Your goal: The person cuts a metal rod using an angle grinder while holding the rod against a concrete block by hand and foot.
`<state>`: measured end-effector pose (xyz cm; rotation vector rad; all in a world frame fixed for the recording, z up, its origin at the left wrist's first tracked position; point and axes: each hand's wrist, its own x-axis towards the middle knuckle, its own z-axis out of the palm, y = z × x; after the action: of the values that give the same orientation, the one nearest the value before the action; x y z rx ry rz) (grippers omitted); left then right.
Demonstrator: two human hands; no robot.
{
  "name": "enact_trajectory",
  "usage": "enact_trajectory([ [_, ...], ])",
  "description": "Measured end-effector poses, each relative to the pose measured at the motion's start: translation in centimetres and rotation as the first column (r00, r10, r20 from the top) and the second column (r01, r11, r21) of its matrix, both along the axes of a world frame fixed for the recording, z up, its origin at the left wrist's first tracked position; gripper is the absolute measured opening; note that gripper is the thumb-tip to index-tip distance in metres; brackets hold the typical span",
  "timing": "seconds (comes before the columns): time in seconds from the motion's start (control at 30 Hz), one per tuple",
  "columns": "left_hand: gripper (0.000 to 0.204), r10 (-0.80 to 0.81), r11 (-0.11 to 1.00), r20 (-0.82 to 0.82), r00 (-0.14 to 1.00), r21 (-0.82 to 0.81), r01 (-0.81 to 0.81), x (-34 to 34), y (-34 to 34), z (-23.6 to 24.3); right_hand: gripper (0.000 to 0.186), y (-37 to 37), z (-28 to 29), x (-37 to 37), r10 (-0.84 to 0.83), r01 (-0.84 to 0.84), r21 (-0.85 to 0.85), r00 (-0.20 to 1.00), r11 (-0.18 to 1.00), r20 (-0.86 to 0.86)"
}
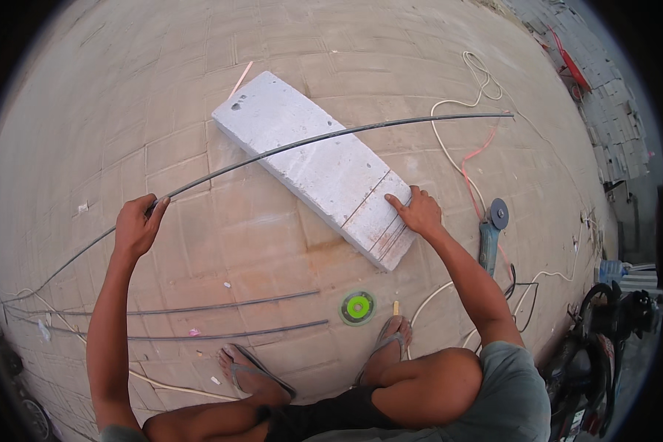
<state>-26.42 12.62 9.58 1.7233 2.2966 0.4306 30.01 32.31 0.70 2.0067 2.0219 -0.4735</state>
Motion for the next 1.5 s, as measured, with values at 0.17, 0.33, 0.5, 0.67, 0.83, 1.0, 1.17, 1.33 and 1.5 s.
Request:
enact_trajectory([
  [0.17,0.059,-0.039,0.999,0.000,0.999,0.004,0.039,1.2,1.6,0.5,0.115,-11.9,4.2,-2.0,0.245,-0.240,-0.105,0.969,0.965,0.035],
  [0.33,0.059,-0.017,1.000,0.007,1.000,0.004,0.017,1.0,1.7,0.1,0.075,-15.7,0.7,-4.6,0.922,-0.964,0.201,0.091,0.177,-0.376],
  [0.5,0.058,0.002,0.999,-0.004,1.000,0.037,-0.001,2.0,1.6,-0.3,0.036,-15.4,-0.9,-5.3,0.946,-0.953,0.212,0.153,0.218,-0.285],
  [0.67,0.057,-0.003,1.000,-0.010,1.000,-0.021,0.002,2.7,2.1,-1.5,0.021,-13.9,-1.1,-9.1,0.929,-0.919,0.204,0.289,0.337,-0.232],
  [0.83,0.058,0.005,1.000,-0.008,1.000,-0.008,-0.005,2.4,2.2,-0.3,0.018,-6.8,-3.0,-20.9,0.798,-0.686,0.408,0.509,0.603,-0.323],
  [1.0,0.058,0.001,0.999,0.031,1.000,0.045,-0.002,2.8,2.6,0.5,0.062,6.2,-3.6,-29.4,0.614,-0.412,0.498,0.702,0.763,-0.361],
  [1.17,0.058,-0.001,1.000,0.030,1.000,-0.001,0.001,2.9,1.4,0.8,0.092,6.2,-1.7,-19.7,0.220,-0.027,0.499,0.918,0.866,-0.331],
  [1.33,0.056,-0.051,0.999,0.063,0.997,-0.008,0.051,4.0,2.1,-1.0,0.103,4.8,-6.4,-9.3,-0.134,0.053,-0.134,0.680,0.990,-0.721],
  [1.5,0.061,-0.006,0.996,0.039,0.999,-0.091,0.010,4.4,2.3,-1.2,0.108,-3.7,-8.4,-14.7,-0.040,-0.018,-0.077,0.728,0.997,-0.684],
])
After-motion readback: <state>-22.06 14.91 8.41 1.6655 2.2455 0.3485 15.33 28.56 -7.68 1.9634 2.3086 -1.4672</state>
